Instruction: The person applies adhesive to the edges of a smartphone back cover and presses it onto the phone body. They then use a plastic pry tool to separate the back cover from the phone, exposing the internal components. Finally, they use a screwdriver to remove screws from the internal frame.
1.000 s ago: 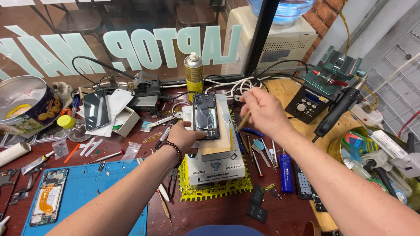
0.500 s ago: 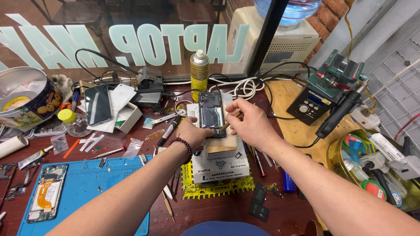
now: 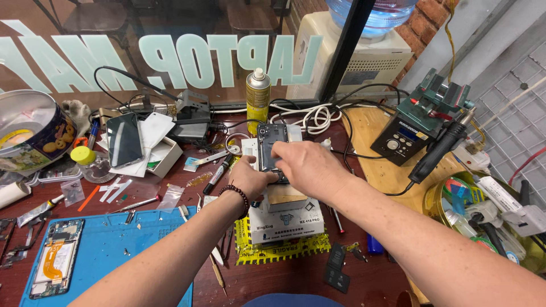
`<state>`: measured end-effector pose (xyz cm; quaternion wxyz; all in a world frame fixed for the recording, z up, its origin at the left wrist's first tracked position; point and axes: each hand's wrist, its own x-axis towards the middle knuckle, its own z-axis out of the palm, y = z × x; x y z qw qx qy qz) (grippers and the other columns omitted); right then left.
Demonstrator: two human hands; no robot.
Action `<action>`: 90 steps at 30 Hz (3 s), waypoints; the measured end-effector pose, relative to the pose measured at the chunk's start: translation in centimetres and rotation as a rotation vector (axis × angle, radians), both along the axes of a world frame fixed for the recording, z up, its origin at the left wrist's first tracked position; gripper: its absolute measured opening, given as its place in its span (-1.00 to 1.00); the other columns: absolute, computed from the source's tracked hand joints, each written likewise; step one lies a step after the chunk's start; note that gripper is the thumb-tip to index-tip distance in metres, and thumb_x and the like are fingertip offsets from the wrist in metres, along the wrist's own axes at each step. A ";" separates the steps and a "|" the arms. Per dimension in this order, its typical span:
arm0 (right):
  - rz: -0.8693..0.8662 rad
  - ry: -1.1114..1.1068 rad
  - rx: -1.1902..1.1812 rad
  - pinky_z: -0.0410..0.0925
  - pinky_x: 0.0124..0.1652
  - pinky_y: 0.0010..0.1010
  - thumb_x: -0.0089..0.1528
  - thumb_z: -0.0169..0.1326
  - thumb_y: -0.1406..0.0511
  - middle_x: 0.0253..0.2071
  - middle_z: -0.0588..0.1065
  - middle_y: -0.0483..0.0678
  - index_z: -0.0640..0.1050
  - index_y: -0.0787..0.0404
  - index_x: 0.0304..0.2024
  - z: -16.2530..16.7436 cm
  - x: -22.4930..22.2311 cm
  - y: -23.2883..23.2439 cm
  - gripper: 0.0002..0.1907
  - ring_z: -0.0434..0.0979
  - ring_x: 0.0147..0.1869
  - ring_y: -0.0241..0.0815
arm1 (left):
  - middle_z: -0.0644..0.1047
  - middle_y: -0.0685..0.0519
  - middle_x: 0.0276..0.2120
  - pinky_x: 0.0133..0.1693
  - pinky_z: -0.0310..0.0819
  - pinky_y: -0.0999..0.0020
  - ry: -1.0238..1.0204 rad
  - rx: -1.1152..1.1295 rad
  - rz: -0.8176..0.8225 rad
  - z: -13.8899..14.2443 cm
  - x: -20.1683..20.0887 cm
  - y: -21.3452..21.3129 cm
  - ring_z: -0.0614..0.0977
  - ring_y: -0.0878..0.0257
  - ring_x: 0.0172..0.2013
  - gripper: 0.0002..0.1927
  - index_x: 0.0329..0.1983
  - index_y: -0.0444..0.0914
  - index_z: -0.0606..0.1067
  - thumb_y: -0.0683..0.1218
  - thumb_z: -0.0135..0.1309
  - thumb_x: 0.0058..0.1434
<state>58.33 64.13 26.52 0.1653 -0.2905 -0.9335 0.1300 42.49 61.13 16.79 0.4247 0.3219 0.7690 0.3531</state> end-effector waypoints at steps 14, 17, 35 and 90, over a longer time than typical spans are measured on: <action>0.062 0.232 -0.245 0.45 -0.06 -0.14 0.16 -0.07 0.48 -0.20 0.60 0.14 0.61 0.20 -0.10 -1.0 -1.3 -0.3 -0.67 0.63 -0.06 0.15 | 0.66 -0.06 -0.24 -0.56 0.59 0.28 -0.005 0.012 -0.034 0.3 -0.1 0.6 0.68 0.19 -0.45 -0.29 0.15 -0.27 0.41 -0.01 0.41 -0.07; 0.083 0.213 -0.182 0.42 -0.03 -0.11 0.13 -0.08 0.49 -0.17 0.58 0.16 0.58 0.21 -0.09 -1.0 -0.9 -0.1 -0.66 0.59 -0.03 0.19 | 0.65 -0.09 -0.23 -0.56 0.59 0.29 0.006 0.034 -0.048 0.1 -0.1 0.8 0.69 0.19 -0.43 -0.25 0.19 -0.28 0.39 -0.03 0.42 -0.07; 0.036 0.227 -0.183 0.44 -0.09 -0.12 0.10 -0.02 0.48 -0.22 0.58 0.13 0.61 0.23 -0.25 -0.8 -0.5 0.4 -0.76 0.59 -0.09 0.17 | 0.66 -0.09 -0.45 -0.26 0.60 0.18 0.361 0.327 -0.254 0.6 1.1 -1.5 0.72 0.04 -0.39 -0.82 -0.30 -0.23 0.65 -0.11 0.15 0.04; -0.144 0.431 -0.731 0.61 -0.17 -0.40 0.19 -0.01 0.54 -0.19 0.60 -0.02 0.55 0.29 -0.08 -4.0 1.8 4.0 -0.73 0.70 -0.13 -0.25 | 0.68 -0.02 -0.41 -0.22 0.60 0.26 0.404 0.311 -0.303 0.1 0.8 -1.5 0.73 0.14 -0.35 -0.80 -0.29 -0.20 0.67 -0.13 0.26 -0.03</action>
